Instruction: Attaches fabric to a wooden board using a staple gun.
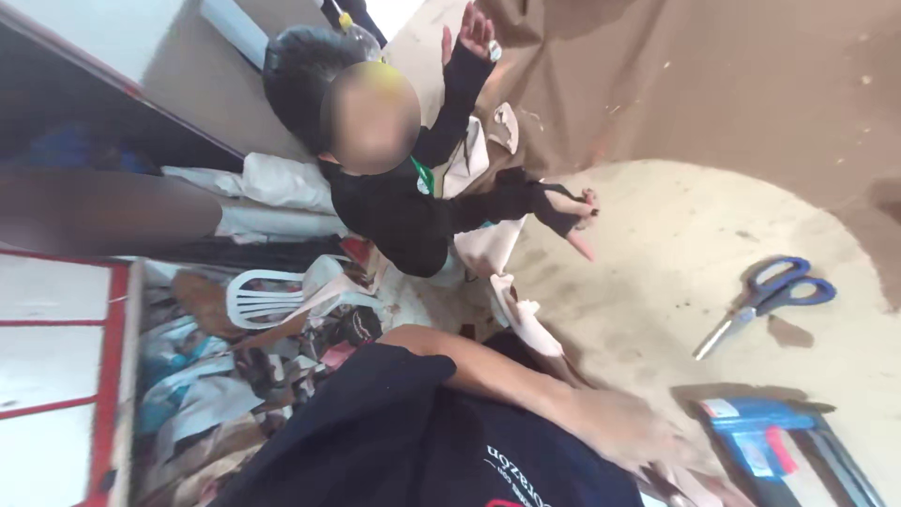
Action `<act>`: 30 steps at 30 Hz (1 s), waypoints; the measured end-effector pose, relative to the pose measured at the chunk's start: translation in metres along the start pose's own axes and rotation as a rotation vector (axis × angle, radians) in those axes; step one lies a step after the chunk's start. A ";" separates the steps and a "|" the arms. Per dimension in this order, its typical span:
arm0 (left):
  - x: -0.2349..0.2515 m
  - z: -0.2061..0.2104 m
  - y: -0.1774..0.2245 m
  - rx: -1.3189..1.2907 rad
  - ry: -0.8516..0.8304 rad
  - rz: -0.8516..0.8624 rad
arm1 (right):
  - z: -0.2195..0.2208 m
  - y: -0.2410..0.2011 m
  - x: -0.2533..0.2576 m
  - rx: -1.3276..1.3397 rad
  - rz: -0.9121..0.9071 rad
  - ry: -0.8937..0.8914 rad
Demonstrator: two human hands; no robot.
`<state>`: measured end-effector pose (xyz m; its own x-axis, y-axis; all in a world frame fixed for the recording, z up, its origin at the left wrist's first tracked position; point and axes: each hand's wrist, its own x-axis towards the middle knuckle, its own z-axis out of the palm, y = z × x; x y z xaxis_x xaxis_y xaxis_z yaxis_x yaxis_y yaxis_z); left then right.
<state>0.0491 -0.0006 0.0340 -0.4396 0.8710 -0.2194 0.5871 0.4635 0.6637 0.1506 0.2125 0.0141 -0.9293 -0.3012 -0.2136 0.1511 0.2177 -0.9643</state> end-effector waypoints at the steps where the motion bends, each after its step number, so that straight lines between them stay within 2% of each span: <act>1: -0.004 0.001 -0.005 -0.019 0.031 -0.009 | -0.003 0.003 0.004 -0.041 -0.007 -0.054; 3: -0.007 0.002 -0.014 -0.090 0.104 -0.024 | -0.004 0.005 0.014 -0.155 -0.019 -0.076; 7: -0.002 0.004 -0.025 -0.331 0.214 -0.070 | 0.015 -0.011 0.025 -0.445 -0.097 0.131; 9: 0.003 0.000 -0.029 -0.401 0.153 -0.089 | 0.032 -0.015 0.023 -0.623 -0.096 0.296; 12: 0.004 -0.019 -0.025 -0.384 0.001 -0.069 | 0.042 -0.014 0.029 -0.714 -0.070 0.448; 15: 0.002 -0.037 -0.014 -0.280 -0.146 -0.109 | 0.027 -0.015 0.037 -0.616 0.025 0.359; 19: 0.023 -0.038 -0.013 -0.261 -0.154 -0.174 | -0.003 -0.003 0.047 -0.385 0.087 0.123; 21: 0.031 -0.037 -0.012 -0.281 -0.167 -0.222 | -0.009 0.003 0.049 -0.218 0.114 0.127; 22: 0.033 -0.035 -0.012 -0.300 -0.158 -0.237 | -0.011 0.008 0.050 -0.165 0.127 0.193; 23: 0.033 -0.033 -0.013 -0.318 -0.158 -0.237 | -0.016 0.014 0.051 -0.218 0.135 0.268; 25: 0.033 -0.032 -0.020 -0.409 -0.177 -0.222 | -0.031 0.029 0.049 -0.546 0.106 0.325; 27: 0.034 -0.021 -0.029 -0.539 -0.212 -0.203 | -0.037 0.034 0.044 -0.810 0.148 0.241; 30: 0.042 -0.004 -0.043 -0.646 -0.237 -0.122 | -0.036 0.033 0.053 -0.926 0.239 0.226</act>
<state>0.0023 0.0156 -0.0011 -0.2737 0.8649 -0.4208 -0.0108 0.4347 0.9005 0.0939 0.2375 -0.0237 -0.9659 0.0091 -0.2587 0.1092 0.9205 -0.3752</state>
